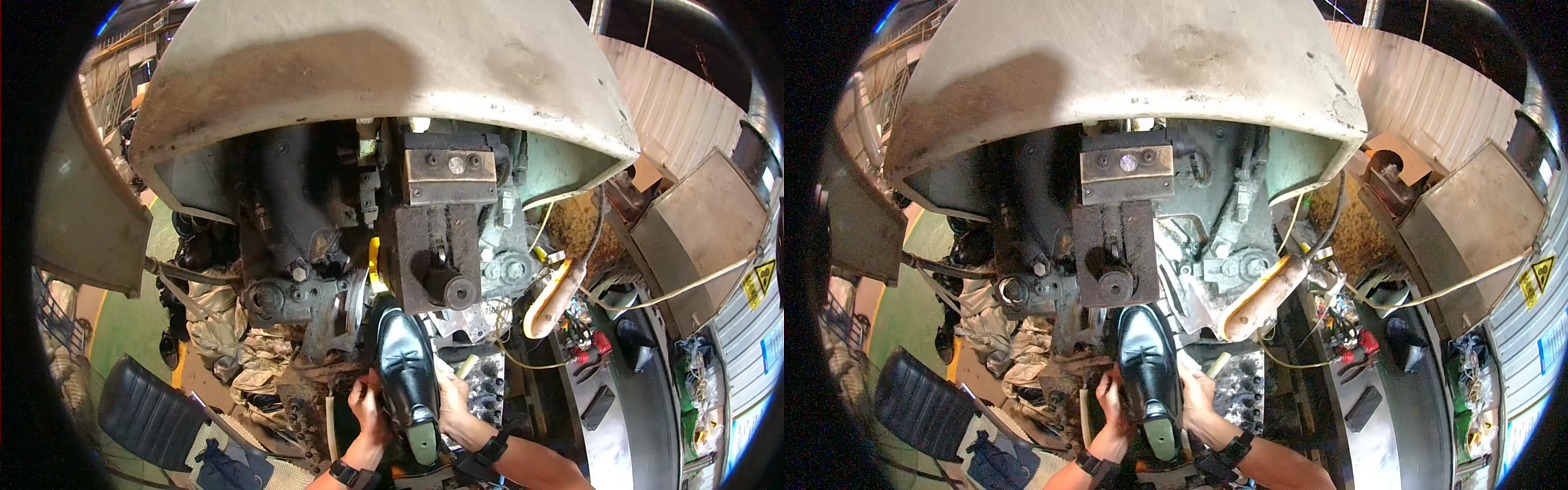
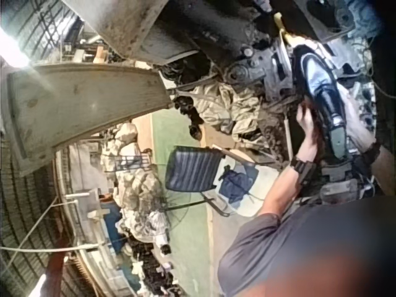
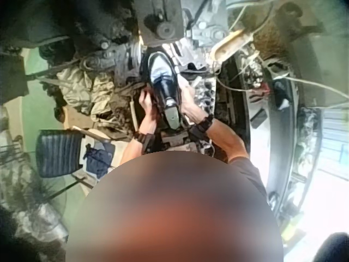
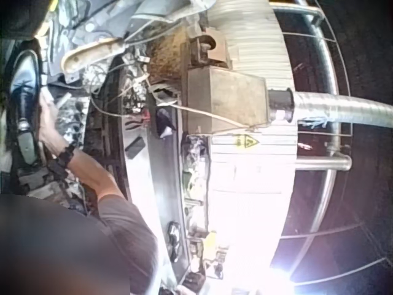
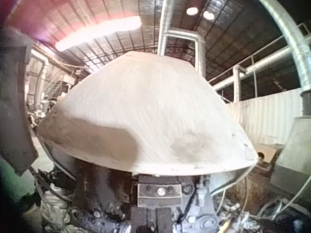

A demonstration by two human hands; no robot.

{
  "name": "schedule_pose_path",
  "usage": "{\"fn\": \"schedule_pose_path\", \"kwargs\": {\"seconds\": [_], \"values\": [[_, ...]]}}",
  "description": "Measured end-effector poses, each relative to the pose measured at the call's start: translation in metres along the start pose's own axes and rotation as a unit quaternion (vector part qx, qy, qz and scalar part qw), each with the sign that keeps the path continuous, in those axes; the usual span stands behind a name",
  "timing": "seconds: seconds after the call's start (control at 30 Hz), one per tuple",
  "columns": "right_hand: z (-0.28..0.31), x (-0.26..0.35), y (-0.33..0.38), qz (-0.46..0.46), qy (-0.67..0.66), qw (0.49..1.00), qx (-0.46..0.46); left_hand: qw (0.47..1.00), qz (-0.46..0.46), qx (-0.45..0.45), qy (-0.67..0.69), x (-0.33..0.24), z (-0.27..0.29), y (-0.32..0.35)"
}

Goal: Operating a shoe lasting machine to shape shoe uppers.

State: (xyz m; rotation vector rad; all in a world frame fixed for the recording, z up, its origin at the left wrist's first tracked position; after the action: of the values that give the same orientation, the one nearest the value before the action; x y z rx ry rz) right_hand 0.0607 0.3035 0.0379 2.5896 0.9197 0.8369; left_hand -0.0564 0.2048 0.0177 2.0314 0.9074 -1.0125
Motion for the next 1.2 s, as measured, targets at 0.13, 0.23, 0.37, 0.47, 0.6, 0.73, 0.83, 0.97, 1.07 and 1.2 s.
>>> {"fn": "schedule_pose_path", "kwargs": {"seconds": [0.13, 0.23, 0.37, 0.47, 0.6, 0.73, 0.83, 0.97, 1.07, 1.2], "values": [[-0.017, 0.01, 0.013, -0.024, 0.019, 0.999, -0.015, 0.999, 0.036, -0.005, 0.029, -0.015, -0.014, 0.014], [-0.019, 0.011, 0.015, -0.022, 0.016, 1.0, -0.005, 0.999, 0.025, 0.002, 0.03, -0.013, -0.013, 0.014], [-0.022, 0.012, 0.022, -0.057, -0.014, 0.998, -0.018, 0.994, 0.08, 0.021, 0.069, -0.025, -0.023, 0.017], [-0.015, 0.013, 0.017, -0.001, 0.006, 1.0, 0.021, 0.993, 0.113, -0.016, 0.033, -0.034, -0.027, 0.023], [0.002, 0.009, 0.011, 0.013, -0.005, 1.0, 0.004, 0.998, 0.029, -0.051, -0.033, -0.011, -0.004, 0.013], [-0.003, 0.013, 0.027, 0.01, 0.019, 1.0, -0.007, 0.992, 0.107, -0.067, 0.005, -0.021, -0.009, 0.025], [0.0, 0.015, 0.024, 0.03, 0.0, 1.0, 0.003, 0.991, 0.114, -0.043, 0.047, -0.018, -0.012, 0.022], [-0.009, 0.016, 0.023, 0.034, -0.004, 0.999, 0.024, 0.989, 0.139, -0.011, 0.052, -0.029, -0.019, 0.022], [-0.014, 0.018, 0.027, 0.014, 0.01, 1.0, 0.006, 0.982, 0.156, 0.022, 0.101, -0.032, -0.026, 0.024], [-0.014, 0.015, 0.025, -0.003, -0.011, 1.0, 0.009, 0.978, 0.171, 0.022, 0.121, -0.02, -0.018, 0.018]]}}
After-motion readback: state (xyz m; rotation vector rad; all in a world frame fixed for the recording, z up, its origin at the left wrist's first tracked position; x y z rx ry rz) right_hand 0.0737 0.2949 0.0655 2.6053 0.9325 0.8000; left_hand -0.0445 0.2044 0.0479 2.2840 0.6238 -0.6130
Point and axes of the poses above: each hand's wrist, its own y-axis away from the middle knuckle, its own z-axis out of the back of the hand, x = y × z, the point moved 5 cm from there along -y, towards the middle knuckle, and after that the axes turned 13 degrees about -y, right-handed, at the moved point
